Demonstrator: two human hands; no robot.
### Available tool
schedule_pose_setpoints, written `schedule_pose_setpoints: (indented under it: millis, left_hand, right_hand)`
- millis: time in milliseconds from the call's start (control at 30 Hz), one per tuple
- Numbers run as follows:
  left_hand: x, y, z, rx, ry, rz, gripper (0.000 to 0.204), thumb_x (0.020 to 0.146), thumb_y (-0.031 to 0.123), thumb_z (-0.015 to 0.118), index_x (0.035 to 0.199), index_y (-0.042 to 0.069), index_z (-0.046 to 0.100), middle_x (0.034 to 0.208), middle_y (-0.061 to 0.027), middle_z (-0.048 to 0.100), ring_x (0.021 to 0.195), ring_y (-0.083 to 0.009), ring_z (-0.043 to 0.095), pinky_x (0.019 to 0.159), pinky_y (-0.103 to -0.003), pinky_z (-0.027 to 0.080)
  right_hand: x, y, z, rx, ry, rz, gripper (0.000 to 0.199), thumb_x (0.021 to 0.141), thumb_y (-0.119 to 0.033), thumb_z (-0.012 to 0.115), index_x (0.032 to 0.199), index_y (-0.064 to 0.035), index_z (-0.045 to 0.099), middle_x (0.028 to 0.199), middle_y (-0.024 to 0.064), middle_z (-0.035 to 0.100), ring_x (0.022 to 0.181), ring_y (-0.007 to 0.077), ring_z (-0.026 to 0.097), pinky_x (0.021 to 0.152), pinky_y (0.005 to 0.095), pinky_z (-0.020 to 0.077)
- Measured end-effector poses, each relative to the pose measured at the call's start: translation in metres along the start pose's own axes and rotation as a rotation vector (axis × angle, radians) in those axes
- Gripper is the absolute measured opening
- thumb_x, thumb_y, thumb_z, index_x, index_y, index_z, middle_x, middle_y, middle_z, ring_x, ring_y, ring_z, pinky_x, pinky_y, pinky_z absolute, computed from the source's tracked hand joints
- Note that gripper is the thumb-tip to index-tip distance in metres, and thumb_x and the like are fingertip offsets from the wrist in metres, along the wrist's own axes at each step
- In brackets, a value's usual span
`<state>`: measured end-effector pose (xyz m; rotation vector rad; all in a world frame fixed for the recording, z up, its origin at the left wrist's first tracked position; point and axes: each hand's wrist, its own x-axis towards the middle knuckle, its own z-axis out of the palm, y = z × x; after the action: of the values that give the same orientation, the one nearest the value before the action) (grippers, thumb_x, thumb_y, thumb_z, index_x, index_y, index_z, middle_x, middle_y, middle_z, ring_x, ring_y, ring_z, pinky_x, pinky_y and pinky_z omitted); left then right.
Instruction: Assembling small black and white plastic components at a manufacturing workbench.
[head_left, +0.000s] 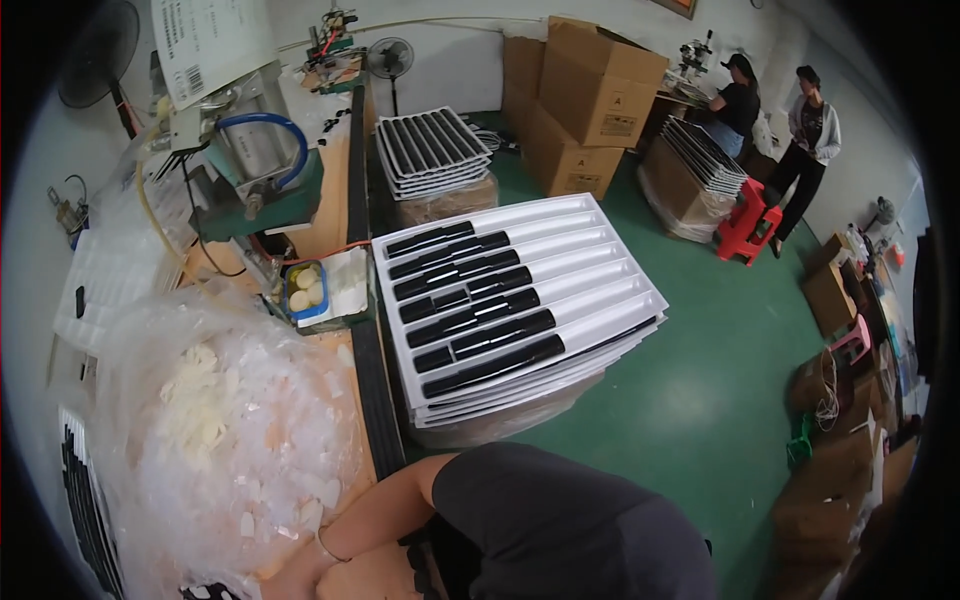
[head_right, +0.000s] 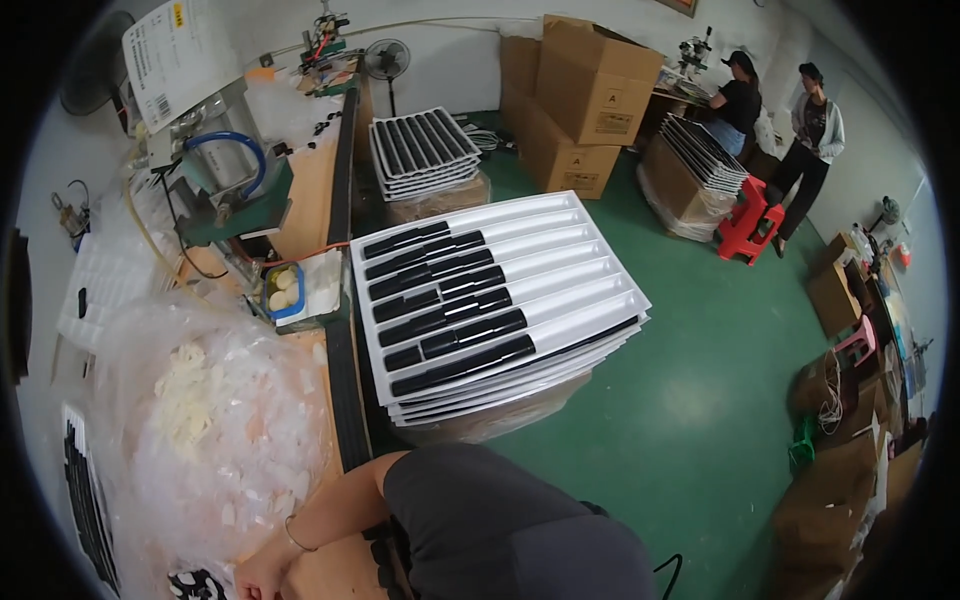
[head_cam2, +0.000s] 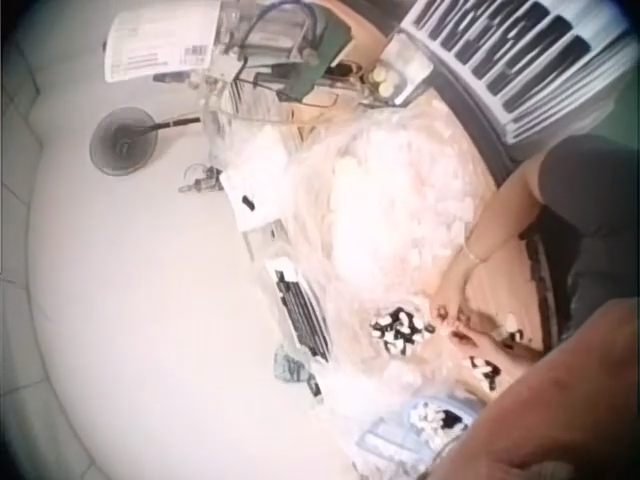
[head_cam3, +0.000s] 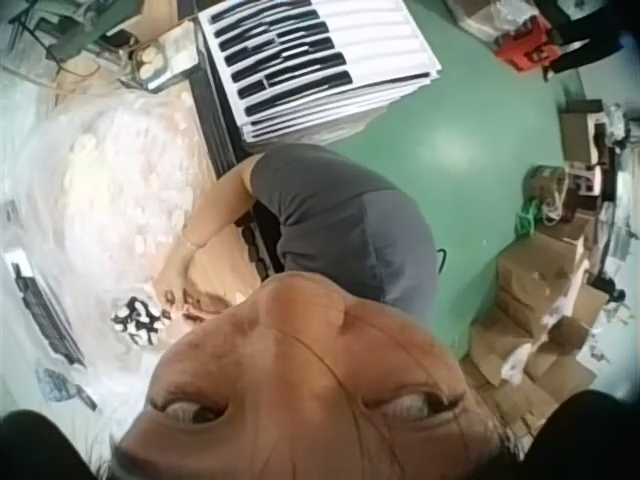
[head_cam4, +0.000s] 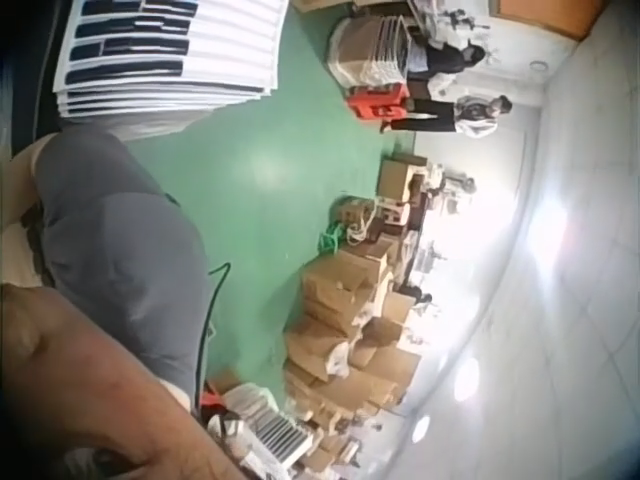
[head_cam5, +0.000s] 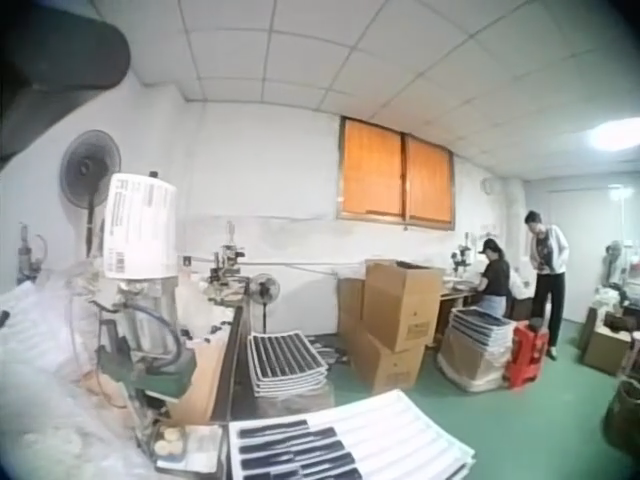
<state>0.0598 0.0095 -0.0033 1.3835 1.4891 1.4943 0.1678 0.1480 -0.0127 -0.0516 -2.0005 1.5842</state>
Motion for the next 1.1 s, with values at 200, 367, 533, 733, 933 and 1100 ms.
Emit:
schedule_pose_setpoints:
  millis: [200,367,533,733,933,1100]
  left_hand:
    - [-0.005,-0.026,-0.032,0.344,0.125,0.039,0.037,0.092,0.017,0.062,0.118,-0.008,0.052,0.104,-0.0203,0.063,0.092,-0.0272,0.062,0.081,-0.036,0.052]
    - [-0.010,-0.053,-0.063,0.132,0.209,0.024,0.026,0.085,0.002,0.065,0.108,0.001,0.054,0.100,-0.0081,0.059,0.088,-0.0155,0.058,0.081,-0.028,0.049]
    - [0.003,0.004,-0.040,0.192,0.172,-0.022,0.031,0.082,-0.002,0.066,0.113,0.000,0.059,0.100,-0.0039,0.062,0.089,-0.0108,0.058,0.079,-0.023,0.047]
    - [-0.001,0.015,-0.040,0.251,0.153,0.134,0.034,0.077,-0.008,0.068,0.110,0.000,0.063,0.093,-0.0056,0.063,0.081,-0.0112,0.059,0.072,-0.022,0.046]
    - [-0.002,0.029,-0.037,0.285,0.130,0.101,0.033,0.071,-0.006,0.071,0.102,0.003,0.067,0.088,-0.0081,0.062,0.069,-0.0145,0.055,0.064,-0.025,0.046]
    - [0.004,0.027,-0.039,0.339,0.149,0.300,0.035,0.071,-0.005,0.072,0.105,0.001,0.065,0.090,-0.0104,0.062,0.076,-0.0212,0.062,0.066,-0.028,0.051]
  right_hand:
    - [-0.024,-0.004,-0.018,0.118,0.151,0.101,0.023,0.083,-0.008,0.067,0.105,-0.0040,0.066,0.079,0.0012,0.066,0.065,0.0072,0.054,0.056,0.0248,0.0445]
    - [-0.003,-0.039,-0.021,-0.119,0.342,0.163,0.022,0.080,-0.010,0.073,0.096,-0.0010,0.062,0.080,0.0053,0.062,0.070,0.0085,0.059,0.063,0.0255,0.0503]
    - [0.013,-0.066,-0.011,-0.045,0.273,-0.012,0.013,0.082,-0.003,0.069,0.094,0.0009,0.067,0.083,0.0066,0.065,0.075,0.0106,0.061,0.066,0.0248,0.0512]
    - [0.003,-0.065,0.016,-0.407,0.215,-0.236,0.022,0.072,0.006,0.070,0.092,-0.0035,0.068,0.086,0.0090,0.062,0.072,0.0209,0.061,0.061,0.0282,0.0491]
    - [-0.001,-0.062,0.027,-0.612,0.149,-0.249,0.023,0.071,0.007,0.070,0.090,-0.0046,0.067,0.088,0.0080,0.060,0.072,0.0211,0.060,0.061,0.0292,0.0482]
    - [-0.002,-0.064,0.026,-0.369,0.097,-0.107,0.023,0.073,0.006,0.070,0.093,-0.0049,0.068,0.096,0.0076,0.058,0.082,0.0188,0.058,0.071,0.0281,0.0486]
